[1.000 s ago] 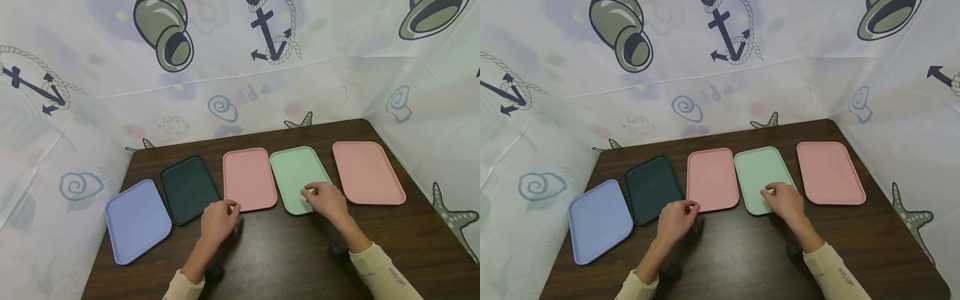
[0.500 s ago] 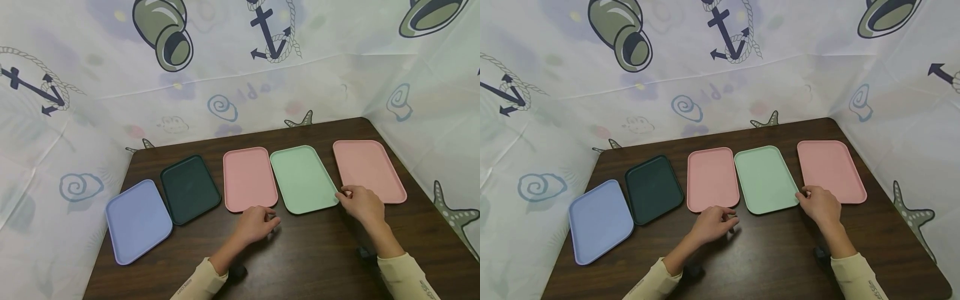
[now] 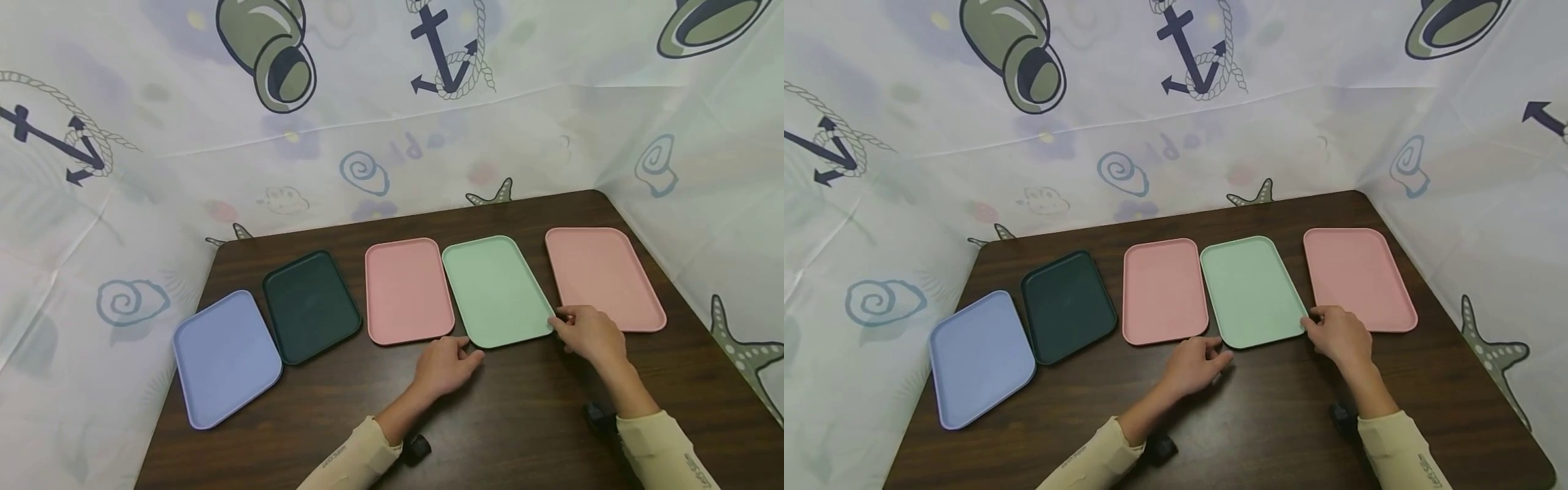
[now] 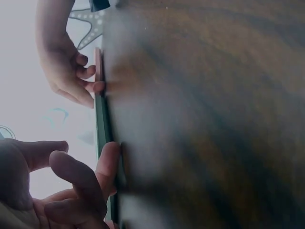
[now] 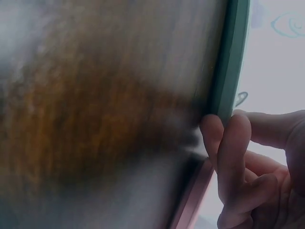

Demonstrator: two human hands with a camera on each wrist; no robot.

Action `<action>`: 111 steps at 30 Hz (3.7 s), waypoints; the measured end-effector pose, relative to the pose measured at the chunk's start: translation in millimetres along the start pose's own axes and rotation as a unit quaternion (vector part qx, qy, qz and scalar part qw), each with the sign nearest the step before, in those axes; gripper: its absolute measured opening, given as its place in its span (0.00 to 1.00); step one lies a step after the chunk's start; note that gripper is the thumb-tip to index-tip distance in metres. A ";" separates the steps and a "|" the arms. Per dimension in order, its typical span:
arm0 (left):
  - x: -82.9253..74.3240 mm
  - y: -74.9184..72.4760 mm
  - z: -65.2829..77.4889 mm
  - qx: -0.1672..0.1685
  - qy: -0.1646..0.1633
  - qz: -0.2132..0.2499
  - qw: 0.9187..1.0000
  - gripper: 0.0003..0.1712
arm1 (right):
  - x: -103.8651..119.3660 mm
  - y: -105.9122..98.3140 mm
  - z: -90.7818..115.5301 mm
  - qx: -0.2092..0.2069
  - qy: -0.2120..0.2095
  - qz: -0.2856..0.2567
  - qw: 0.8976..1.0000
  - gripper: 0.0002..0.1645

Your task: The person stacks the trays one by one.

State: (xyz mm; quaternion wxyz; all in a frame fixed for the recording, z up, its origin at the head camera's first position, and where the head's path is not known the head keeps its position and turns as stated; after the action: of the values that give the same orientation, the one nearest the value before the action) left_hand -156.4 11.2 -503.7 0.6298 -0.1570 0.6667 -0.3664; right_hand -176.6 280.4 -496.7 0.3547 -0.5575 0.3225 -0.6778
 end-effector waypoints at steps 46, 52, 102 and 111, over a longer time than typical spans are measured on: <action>18.1 -38.3 -1.7 -0.161 -0.041 0.149 0.975 0.04 | 22.8 1.3 5.5 0.009 -0.037 -0.221 0.975 0.25; 31.0 -53.2 8.0 -0.158 -0.061 0.202 0.965 0.04 | 42.3 11.6 2.8 0.016 -0.050 -0.236 0.970 0.24; 132.3 -120.8 34.1 -0.254 -0.215 0.099 0.938 0.07 | 140.7 96.9 -9.3 -0.003 -0.079 -0.304 0.949 0.21; 129.6 -120.2 32.9 -0.255 -0.204 0.095 0.940 0.07 | 138.5 97.6 -10.4 -0.003 -0.075 -0.297 0.952 0.20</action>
State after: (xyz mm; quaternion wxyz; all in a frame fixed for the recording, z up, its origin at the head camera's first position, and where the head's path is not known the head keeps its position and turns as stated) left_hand -175.6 -167.3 -513.2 0.7233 -0.3197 0.6064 -0.0827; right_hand -192.6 111.7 -506.8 0.1589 -0.6784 0.1166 -0.7078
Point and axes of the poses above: each hand's wrist, its own z-axis away from the middle knuckle, its own y-axis out of the palm, x = y × z, the point moved 5 cm from there along -z, towards the middle knuckle, and after that the axes turned 2 degrees about -y, right-handed, at the moved point
